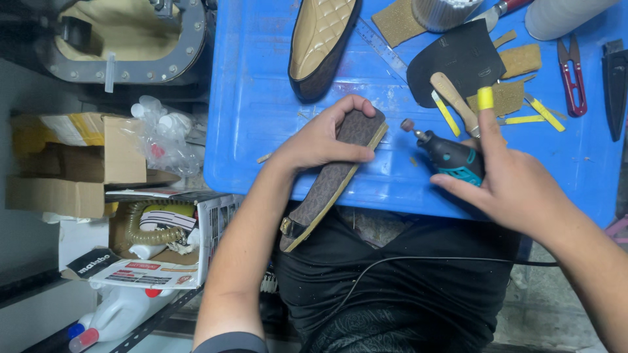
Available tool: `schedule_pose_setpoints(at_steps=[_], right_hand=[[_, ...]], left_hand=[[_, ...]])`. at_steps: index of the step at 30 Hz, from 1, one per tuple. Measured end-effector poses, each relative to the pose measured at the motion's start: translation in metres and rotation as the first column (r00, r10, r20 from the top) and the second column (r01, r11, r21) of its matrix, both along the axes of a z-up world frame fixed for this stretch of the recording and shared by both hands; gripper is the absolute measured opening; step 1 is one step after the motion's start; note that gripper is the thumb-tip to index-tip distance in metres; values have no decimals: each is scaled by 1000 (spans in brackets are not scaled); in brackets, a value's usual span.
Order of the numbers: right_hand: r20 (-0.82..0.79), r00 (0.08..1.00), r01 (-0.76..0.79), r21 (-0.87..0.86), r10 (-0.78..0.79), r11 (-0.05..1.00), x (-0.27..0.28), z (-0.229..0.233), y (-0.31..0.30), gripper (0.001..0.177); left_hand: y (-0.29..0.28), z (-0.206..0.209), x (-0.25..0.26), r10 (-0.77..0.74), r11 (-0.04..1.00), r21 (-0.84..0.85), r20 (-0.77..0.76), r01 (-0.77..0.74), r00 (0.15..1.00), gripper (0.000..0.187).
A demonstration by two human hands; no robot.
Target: The person uses a rotary tool to grind and smooth the sole edge of a brown patterned flat shoe. They hold the shoe with one hand and operate the power tool with the other, focusing on the perimeter of the sole.
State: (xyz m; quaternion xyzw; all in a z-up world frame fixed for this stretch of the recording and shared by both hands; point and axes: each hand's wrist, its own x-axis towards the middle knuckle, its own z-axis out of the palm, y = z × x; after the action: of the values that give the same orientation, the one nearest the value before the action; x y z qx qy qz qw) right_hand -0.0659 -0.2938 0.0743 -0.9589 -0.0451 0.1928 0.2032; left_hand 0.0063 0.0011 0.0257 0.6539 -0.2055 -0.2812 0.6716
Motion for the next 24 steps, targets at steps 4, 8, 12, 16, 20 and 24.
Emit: schedule_pose_setpoints(at_steps=[4, 8, 12, 16, 20, 24], right_hand=[[155, 985, -155, 649, 71, 744, 1, -19, -27, 104], [-328, 945, 292, 861, 16, 416, 4, -41, -48, 110], [-379, 913, 366, 924, 149, 107, 3, -60, -49, 111], [-404, 897, 416, 909, 181, -31, 2, -67, -49, 108], [-384, 905, 406, 908, 181, -102, 0, -67, -50, 100], [-356, 921, 369, 927, 157, -66, 0, -69, -51, 99]], left_hand=[[-3, 40, -8, -1, 786, 600, 240, -147, 971, 76], [-12, 63, -33, -61, 672, 542, 720, -505, 691, 55], [-16, 58, -48, -119, 729, 437, 839, -527, 531, 26], [-17, 43, -52, -115, 704, 443, 843, -556, 526, 20], [-21, 32, -52, -261, 684, 397, 916, -612, 303, 12], [-22, 31, -52, -358, 681, 455, 891, -574, 280, 14]])
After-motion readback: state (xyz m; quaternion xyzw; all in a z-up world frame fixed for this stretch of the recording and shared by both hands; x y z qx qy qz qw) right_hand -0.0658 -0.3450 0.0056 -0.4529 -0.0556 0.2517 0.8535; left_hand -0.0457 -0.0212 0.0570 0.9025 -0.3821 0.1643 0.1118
